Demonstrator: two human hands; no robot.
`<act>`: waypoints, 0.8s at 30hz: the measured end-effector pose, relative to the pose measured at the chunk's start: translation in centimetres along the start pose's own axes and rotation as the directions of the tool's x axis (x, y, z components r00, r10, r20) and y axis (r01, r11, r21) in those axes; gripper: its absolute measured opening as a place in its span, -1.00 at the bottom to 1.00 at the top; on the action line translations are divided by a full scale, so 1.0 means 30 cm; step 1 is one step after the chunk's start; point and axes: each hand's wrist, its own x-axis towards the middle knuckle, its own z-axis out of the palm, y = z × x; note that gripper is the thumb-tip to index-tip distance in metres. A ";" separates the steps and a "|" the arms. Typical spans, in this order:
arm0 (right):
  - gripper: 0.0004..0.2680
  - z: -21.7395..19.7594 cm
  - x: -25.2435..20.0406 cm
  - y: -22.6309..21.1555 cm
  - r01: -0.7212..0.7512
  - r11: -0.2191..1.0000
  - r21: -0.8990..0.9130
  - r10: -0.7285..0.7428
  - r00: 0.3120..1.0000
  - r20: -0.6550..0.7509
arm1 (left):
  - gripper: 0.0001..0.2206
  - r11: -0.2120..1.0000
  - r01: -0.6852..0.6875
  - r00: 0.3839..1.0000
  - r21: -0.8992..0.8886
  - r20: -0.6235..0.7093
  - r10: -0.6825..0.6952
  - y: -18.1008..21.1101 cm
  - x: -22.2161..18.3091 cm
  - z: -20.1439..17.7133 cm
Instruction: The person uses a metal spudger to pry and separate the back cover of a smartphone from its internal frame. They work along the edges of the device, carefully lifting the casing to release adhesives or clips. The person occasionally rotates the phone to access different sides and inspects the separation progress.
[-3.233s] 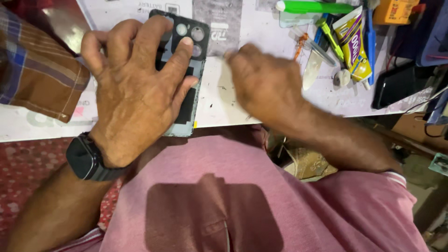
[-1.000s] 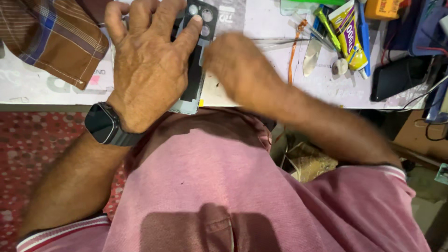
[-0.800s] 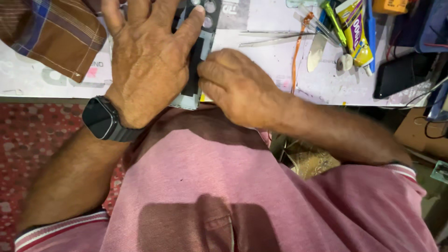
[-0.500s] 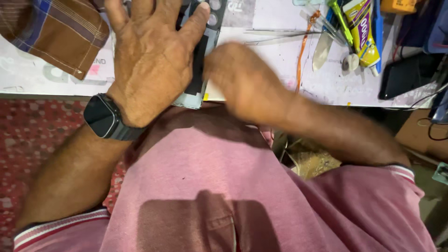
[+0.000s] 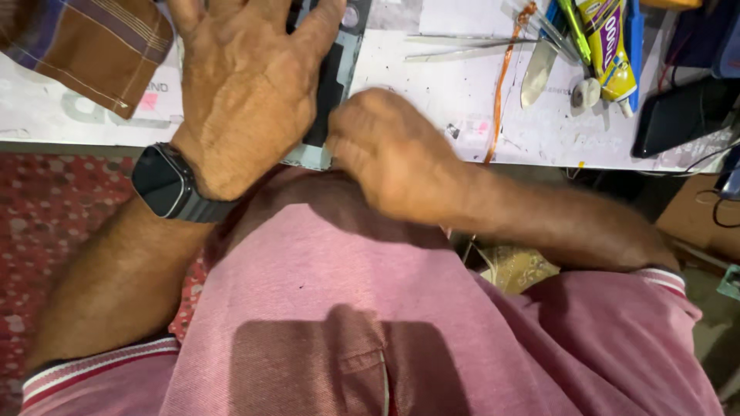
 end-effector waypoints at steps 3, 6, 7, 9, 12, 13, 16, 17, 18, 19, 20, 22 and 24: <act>-0.88 -0.013 0.011 0.059 -0.016 0.998 -0.067 0.014 0.999 -0.030 | -0.59 1.000 -0.004 1.000 -0.007 0.003 0.004 0.000 -0.004 0.013; -0.88 -0.008 -0.014 -0.045 0.015 1.000 -0.016 -0.015 1.000 -0.003 | -0.58 1.000 -0.007 1.000 0.004 -0.004 0.007 -0.006 -0.006 0.013; -0.88 -0.007 -0.022 -0.084 0.033 0.999 0.019 -0.033 0.999 0.019 | -0.58 1.000 -0.007 1.000 0.007 -0.007 0.007 -0.006 -0.006 0.009; -0.84 -0.031 0.014 0.023 0.015 0.998 -0.069 -0.017 1.000 -0.024 | -0.60 1.000 -0.015 1.000 0.007 -0.005 0.015 -0.007 0.002 0.004; -0.84 -0.013 -0.017 -0.006 0.109 0.984 -0.143 -0.096 0.991 0.097 | -0.60 1.000 -0.019 1.000 0.016 0.005 0.019 0.000 0.002 0.006; -0.84 -0.005 -0.029 -0.047 0.174 0.972 -0.155 -0.149 0.975 0.163 | -0.60 1.000 -0.015 1.000 0.016 0.010 0.015 -0.001 0.004 0.000; -0.90 -0.019 -0.057 -0.177 -0.103 0.920 0.379 0.011 0.972 0.236 | -0.60 1.000 -0.013 1.000 -0.019 0.018 0.014 -0.001 0.016 -0.012; -0.89 -0.044 -0.049 -0.129 -0.046 0.961 0.272 0.013 0.993 0.121 | -0.61 1.000 -0.027 1.000 -0.015 0.008 0.027 -0.007 0.020 -0.014; -0.88 -0.096 -0.043 -0.040 -0.006 0.987 0.159 0.004 1.000 0.015 | -0.62 0.999 -0.022 1.000 -0.027 0.013 0.022 -0.001 0.015 -0.010; -0.86 -0.131 -0.039 0.005 0.024 0.999 0.038 -0.020 0.996 -0.089 | -0.63 0.999 -0.017 1.000 -0.039 0.018 0.017 0.006 0.009 -0.008; -0.80 -0.119 -0.028 0.000 -0.004 0.988 -0.152 -0.004 0.999 -0.048 | -0.64 0.999 -0.003 1.000 -0.048 0.030 0.005 0.005 0.010 -0.012; -0.67 -0.060 -0.003 -0.007 -0.037 0.855 -0.517 0.054 0.998 0.018 | -0.66 0.999 -0.013 1.000 -0.033 0.007 0.013 0.005 0.018 -0.016; -0.74 0.015 -0.039 -0.132 0.115 0.953 -0.282 -0.076 0.986 0.147 | -0.66 0.999 -0.044 0.998 0.009 -0.039 0.045 0.005 0.022 -0.013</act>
